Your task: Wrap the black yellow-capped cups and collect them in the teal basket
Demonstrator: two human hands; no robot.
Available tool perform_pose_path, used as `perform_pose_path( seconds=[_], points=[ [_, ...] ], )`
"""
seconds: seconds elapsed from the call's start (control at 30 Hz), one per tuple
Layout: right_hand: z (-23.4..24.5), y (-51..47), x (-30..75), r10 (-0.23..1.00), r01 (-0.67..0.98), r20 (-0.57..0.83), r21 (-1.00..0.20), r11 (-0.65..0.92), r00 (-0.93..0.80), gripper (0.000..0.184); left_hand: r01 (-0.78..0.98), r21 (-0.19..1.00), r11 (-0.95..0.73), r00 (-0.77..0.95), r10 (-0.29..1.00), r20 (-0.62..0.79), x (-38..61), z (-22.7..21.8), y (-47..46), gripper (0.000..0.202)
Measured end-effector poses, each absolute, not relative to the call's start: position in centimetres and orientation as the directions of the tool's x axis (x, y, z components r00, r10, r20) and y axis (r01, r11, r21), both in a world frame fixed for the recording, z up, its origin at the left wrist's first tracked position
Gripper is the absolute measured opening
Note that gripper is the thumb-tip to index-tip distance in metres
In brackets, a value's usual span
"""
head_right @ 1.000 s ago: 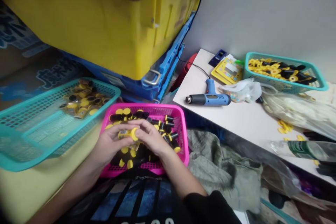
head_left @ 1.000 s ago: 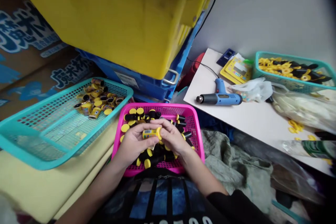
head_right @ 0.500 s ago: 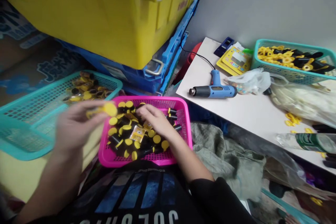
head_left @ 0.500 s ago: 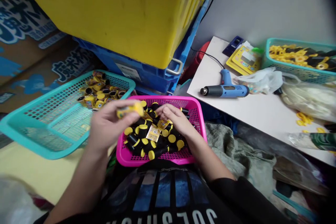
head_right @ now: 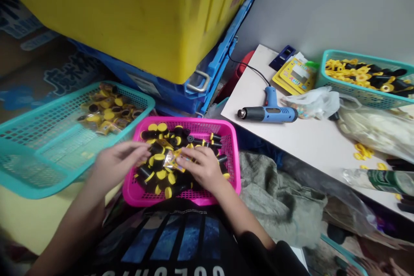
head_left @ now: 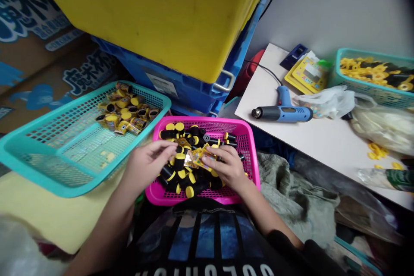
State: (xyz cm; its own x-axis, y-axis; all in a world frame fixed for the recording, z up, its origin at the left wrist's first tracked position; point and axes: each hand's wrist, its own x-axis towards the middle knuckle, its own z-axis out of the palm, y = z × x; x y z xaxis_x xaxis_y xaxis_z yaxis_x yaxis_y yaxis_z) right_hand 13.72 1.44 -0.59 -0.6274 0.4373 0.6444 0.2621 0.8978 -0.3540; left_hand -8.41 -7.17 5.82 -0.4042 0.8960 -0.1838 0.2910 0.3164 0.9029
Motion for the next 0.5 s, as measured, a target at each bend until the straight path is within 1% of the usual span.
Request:
perform_pose_path(
  seconds=[0.07,0.13,0.2,0.23,0.27,0.3,0.33,0.37,0.4,0.43,0.5],
  points=[
    [-0.1,0.9,13.5,0.399,0.245,0.757,-0.315,0.917,-0.517,0.014,0.104,0.938,0.332,-0.263,0.918,-0.296,-7.2,5.3,-7.0,0.028],
    [0.0,0.3,13.1,0.394,0.245,0.808,-0.314,0.917,-0.438,0.015,-0.054,0.940,0.336,-0.162,0.926,-0.341,-6.1,4.8,-6.7,0.037],
    [-0.1,-0.1,12.6,0.398,0.238,0.815,-0.324,0.915,-0.421,0.015,-0.158,0.935,0.317,-0.150,0.928,-0.340,-5.3,4.4,-6.4,0.046],
    [-0.1,-0.2,12.5,0.431,0.243,0.798,-0.358,0.902,-0.422,0.013,-0.185,0.934,0.307,-0.165,0.927,-0.338,-5.1,4.2,-6.3,0.047],
    [0.0,-0.1,12.5,0.499,0.254,0.757,-0.429,0.867,-0.422,0.014,-0.196,0.933,0.301,-0.182,0.924,-0.337,-5.0,4.1,-6.2,0.048],
    [0.2,0.1,12.5,0.592,0.261,0.683,-0.534,0.804,-0.427,0.020,-0.195,0.934,0.299,-0.196,0.921,-0.336,-5.1,4.1,-6.2,0.048],
    [0.6,0.4,12.5,0.689,0.256,0.570,-0.656,0.710,-0.448,0.030,-0.183,0.936,0.299,-0.203,0.921,-0.334,-5.2,4.1,-6.1,0.049],
    [1.0,0.9,12.5,0.760,0.241,0.422,-0.774,0.586,-0.494,0.040,-0.165,0.940,0.298,-0.208,0.921,-0.328,-5.5,4.1,-6.0,0.050],
    [1.5,1.4,12.5,0.786,0.224,0.266,-0.864,0.451,-0.558,0.046,-0.146,0.944,0.295,-0.212,0.923,-0.321,-5.7,4.2,-5.9,0.051],
    [2.0,1.9,12.3,0.769,0.211,0.133,-0.920,0.331,-0.625,0.050,-0.130,0.947,0.293,-0.208,0.926,-0.315,-5.8,4.3,-5.7,0.052],
    [2.9,2.8,11.8,0.709,0.209,-0.044,-0.967,0.148,-0.704,0.050,-0.128,0.949,0.289,-0.176,0.935,-0.309,-5.9,4.6,-5.4,0.053]
  ],
)
